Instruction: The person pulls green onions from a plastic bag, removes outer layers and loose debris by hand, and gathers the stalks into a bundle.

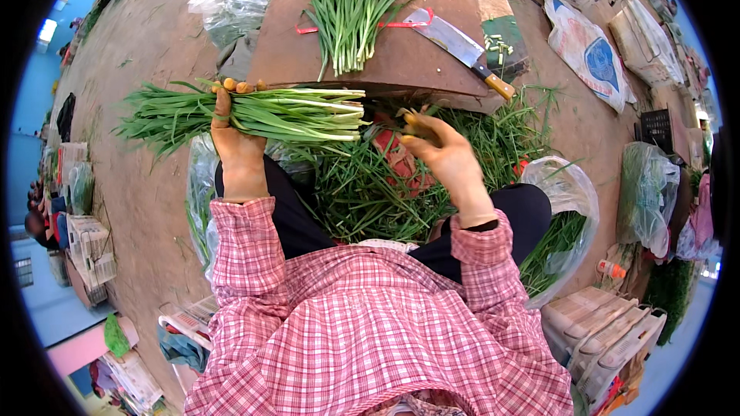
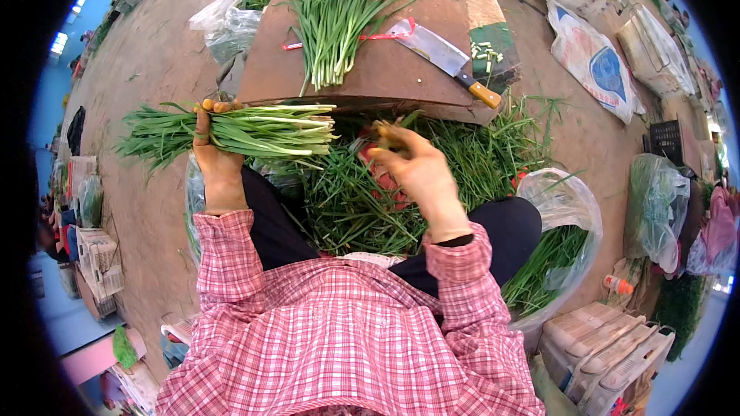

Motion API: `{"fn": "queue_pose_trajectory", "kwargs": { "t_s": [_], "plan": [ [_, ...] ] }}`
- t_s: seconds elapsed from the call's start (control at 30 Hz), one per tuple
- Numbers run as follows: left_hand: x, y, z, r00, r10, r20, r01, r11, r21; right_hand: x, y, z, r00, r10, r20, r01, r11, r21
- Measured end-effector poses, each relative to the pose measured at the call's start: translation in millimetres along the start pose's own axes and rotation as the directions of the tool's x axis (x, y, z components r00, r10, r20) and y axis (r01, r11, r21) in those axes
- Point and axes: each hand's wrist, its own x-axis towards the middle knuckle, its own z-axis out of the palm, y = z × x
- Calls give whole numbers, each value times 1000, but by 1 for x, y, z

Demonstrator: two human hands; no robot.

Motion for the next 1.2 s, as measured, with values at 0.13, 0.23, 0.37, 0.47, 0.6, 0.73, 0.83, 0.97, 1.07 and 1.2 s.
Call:
{"fn": "queue_pose_trajectory", "kwargs": {
  "t_s": [0.13, 0.23, 0.37, 0.47, 0.6, 0.73, 0.83, 0.97, 1.07, 1.2],
  "plan": [
    [3, -18, 8, 998, -51, 46, 54, 996, -67, 8, -24, 32, 996, -73, 56, 62, 983, 170],
    [0, 1, 1, 996, -12, 86, 14, 1000, -21, 18, -14, 9, 991, -65, -119, 23, 945, -326],
    [-4, -8, 6, 993, -10, 118, 4, 999, 52, 17, 6, 10, 851, -501, -156, 465, 857, -221],
    [-9, -24, 7, 988, -43, 151, 38, 999, 39, 17, -43, 46, 768, -640, -19, 596, 726, -344],
    [-16, -42, 16, 988, -45, 149, 40, 999, 37, 40, -37, 66, 563, -814, 142, 693, 372, -617],
    [-21, -38, 20, 988, -57, 140, 50, 997, 55, 37, -23, 75, 579, -808, -109, 663, 544, -515],
    [-20, -30, 9, 980, -48, 192, 46, 999, 17, 33, -11, 65, 606, -790, -92, 641, 554, -531],
    [-11, 1, -4, 953, -16, 303, 28, 999, -34, 25, 35, 5, 738, -655, -162, 416, 631, -655],
    [-11, 12, 5, 940, 14, 340, -14, 1000, -3, 22, 65, -41, 939, -338, -58, 117, 475, -872],
    [-19, 6, 9, 930, -10, 368, 12, 1000, -3, 8, -29, -8, 879, -472, -76, 439, 860, -258]
  ]
}}
